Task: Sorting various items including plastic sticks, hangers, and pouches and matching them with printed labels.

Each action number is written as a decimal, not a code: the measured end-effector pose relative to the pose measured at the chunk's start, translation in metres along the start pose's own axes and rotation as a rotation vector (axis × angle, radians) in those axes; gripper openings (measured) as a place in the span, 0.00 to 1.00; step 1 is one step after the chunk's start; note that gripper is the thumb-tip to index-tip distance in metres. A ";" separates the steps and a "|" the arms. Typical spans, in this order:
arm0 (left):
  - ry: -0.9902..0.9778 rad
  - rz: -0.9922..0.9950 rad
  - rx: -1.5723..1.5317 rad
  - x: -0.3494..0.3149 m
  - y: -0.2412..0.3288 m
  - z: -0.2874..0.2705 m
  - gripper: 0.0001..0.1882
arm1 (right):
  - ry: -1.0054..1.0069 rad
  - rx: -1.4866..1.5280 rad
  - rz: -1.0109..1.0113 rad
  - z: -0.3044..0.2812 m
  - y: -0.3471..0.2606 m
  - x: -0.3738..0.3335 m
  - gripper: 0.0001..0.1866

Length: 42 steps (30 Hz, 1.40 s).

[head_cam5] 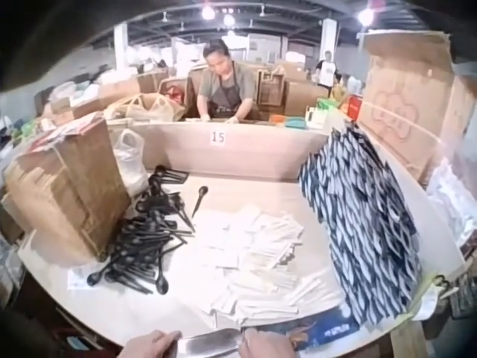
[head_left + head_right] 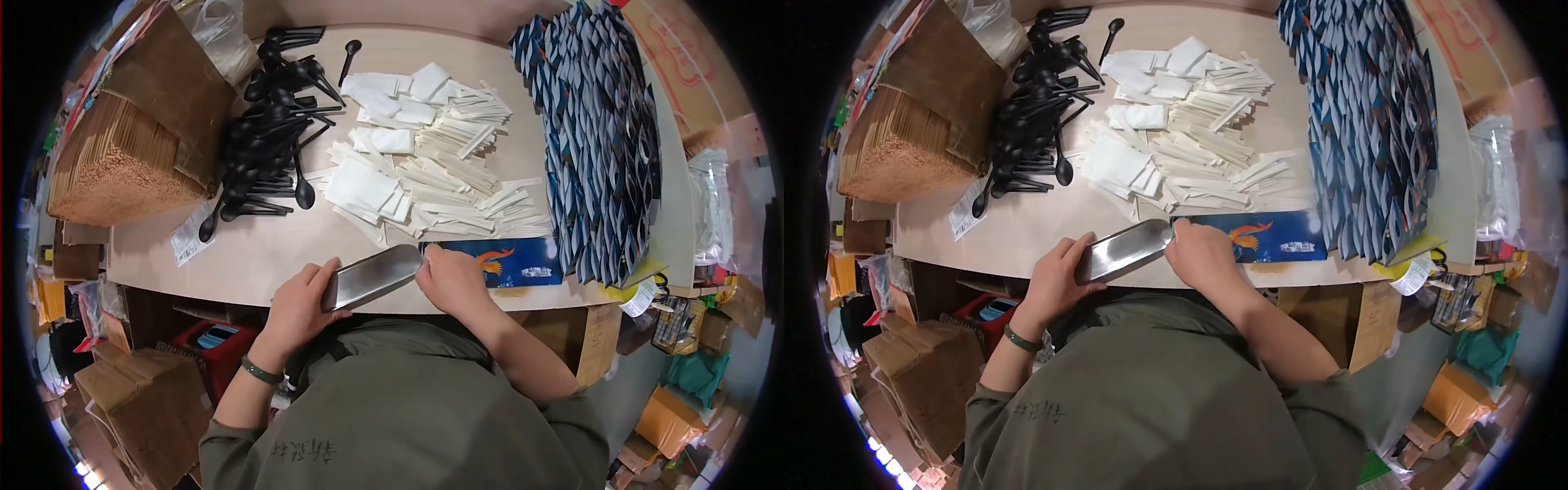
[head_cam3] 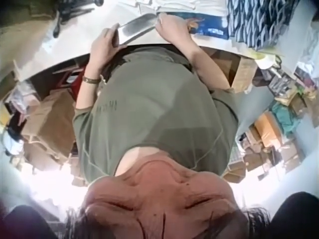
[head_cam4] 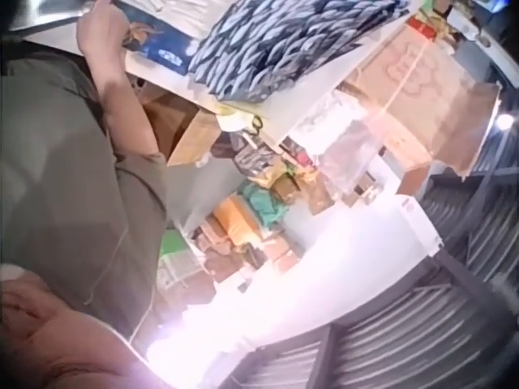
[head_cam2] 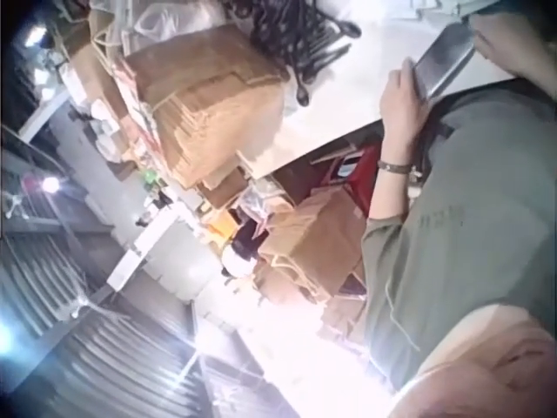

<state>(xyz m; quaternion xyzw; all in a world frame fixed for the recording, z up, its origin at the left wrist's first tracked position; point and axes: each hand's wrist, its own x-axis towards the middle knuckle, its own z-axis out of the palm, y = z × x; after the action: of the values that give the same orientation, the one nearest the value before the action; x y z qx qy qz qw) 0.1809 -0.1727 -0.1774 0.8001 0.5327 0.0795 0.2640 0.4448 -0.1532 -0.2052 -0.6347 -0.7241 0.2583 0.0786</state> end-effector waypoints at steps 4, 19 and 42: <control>-0.117 0.132 0.019 0.018 0.009 -0.008 0.41 | 0.000 0.221 -0.001 0.017 -0.015 0.002 0.10; 0.584 0.146 0.068 0.073 -0.037 -0.029 0.22 | 0.588 -0.196 -0.292 -0.097 0.066 0.114 0.05; 0.564 -0.185 0.178 0.176 -0.095 -0.052 0.14 | -0.101 -0.074 -0.785 -0.004 -0.050 0.063 0.02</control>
<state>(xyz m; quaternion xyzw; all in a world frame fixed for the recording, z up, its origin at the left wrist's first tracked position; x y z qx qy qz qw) 0.1567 0.0303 -0.2089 0.7145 0.6604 0.2273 0.0407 0.3913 -0.0943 -0.1914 -0.2987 -0.9234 0.2132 0.1128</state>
